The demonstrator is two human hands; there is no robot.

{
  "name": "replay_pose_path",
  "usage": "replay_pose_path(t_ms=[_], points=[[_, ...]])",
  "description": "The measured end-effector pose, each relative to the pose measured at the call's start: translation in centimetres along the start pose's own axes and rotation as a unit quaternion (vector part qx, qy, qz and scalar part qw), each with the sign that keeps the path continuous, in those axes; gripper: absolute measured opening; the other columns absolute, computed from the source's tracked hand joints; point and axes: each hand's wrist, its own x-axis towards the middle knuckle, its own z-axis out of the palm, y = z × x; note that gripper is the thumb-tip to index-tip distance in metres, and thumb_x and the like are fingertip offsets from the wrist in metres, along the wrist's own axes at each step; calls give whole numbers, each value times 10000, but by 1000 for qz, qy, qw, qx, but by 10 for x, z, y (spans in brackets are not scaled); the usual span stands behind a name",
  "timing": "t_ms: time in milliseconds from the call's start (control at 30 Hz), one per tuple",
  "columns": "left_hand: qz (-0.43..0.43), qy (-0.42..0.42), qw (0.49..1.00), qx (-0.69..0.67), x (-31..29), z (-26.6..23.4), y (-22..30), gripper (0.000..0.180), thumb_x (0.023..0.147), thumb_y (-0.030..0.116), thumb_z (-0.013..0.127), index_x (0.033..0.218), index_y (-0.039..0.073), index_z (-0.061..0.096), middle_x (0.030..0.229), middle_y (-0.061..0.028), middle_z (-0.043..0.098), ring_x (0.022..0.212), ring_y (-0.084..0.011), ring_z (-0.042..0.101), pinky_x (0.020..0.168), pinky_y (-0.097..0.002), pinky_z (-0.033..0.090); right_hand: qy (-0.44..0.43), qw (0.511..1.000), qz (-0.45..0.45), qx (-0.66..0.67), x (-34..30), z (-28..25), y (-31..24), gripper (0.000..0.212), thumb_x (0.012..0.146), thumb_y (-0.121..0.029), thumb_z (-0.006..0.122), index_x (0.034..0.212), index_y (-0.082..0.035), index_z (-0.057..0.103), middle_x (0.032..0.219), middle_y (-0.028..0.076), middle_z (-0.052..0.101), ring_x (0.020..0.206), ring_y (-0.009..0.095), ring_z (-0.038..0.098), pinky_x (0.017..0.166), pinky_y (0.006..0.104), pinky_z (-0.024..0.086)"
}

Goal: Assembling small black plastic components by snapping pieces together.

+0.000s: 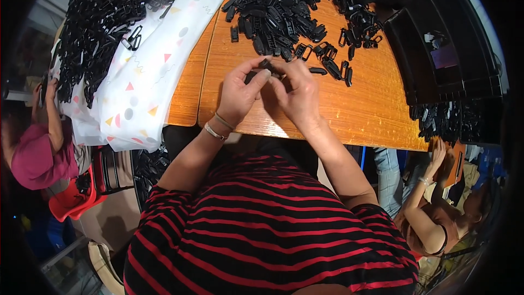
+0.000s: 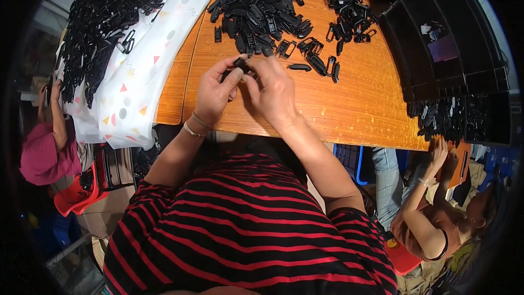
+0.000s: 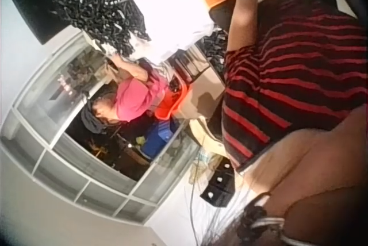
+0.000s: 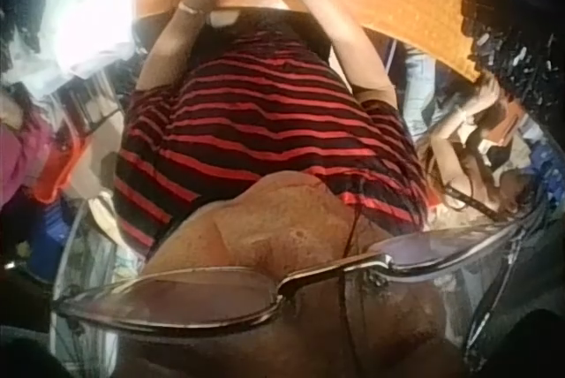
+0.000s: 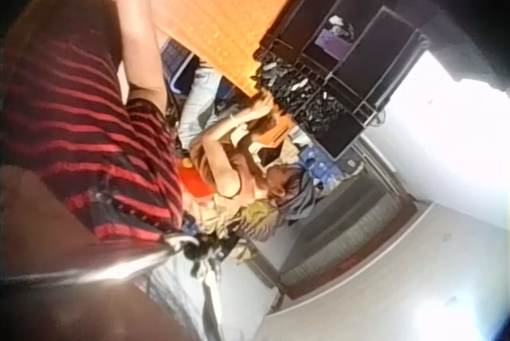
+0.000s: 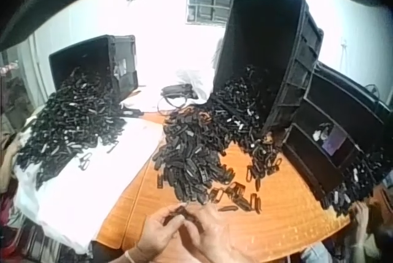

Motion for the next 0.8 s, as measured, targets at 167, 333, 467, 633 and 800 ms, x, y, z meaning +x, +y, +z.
replay_pose_path(t_ms=[167, 333, 467, 633, 800], points=[[2, 5, 1000, -3, -5, 2, -3, 206, 979, 148, 524, 1112, 13, 606, 861, 20, 616, 651, -14, 500, 563, -143, 395, 21, 999, 17, -46, -15, 7, -11, 377, 764, -132, 766, 1078, -38, 581, 895, 137, 583, 714, 290, 620, 606, 348, 510], [-23, -96, 994, -45, -5, 6, 22, 254, 1015, 237, 456, 993, 21, 589, 827, 8, 600, 699, -47, 523, 630, -178, 430, -14, 998, 47, 45, -22, 11, -19, 463, 798, -193, 752, 1156, -22, 514, 888, 153, 623, 739, 322, 643, 626, 353, 517], [-33, -90, 995, -7, -4, 5, 36, 296, 1009, 283, 471, 923, 28, 596, 789, 3, 591, 702, -59, 532, 654, -197, 439, 12, 987, 74, 143, -18, 18, -24, 394, 793, -176, 744, 1083, -18, 530, 825, 163, 635, 711, 320, 642, 618, 375, 505], [-101, -54, 993, -13, 1, -16, 9, 321, 997, 322, 481, 876, 50, 600, 739, 2, 600, 652, -64, 532, 611, -204, 423, -173, 968, 145, 108, -18, -11, 8, 240, 842, -134, 719, 1009, 8, 621, 839, 73, 646, 728, 122, 620, 663, 276, 509], [-39, 49, 979, 192, 41, -67, 22, 102, 905, 138, 623, 875, 42, 604, 687, -21, 612, 649, -88, 570, 593, -245, 450, -71, 965, 52, -248, 7, -64, 39, 225, 814, -141, 715, 984, -1, 667, 916, 165, 646, 765, 299, 653, 678, 377, 526]])
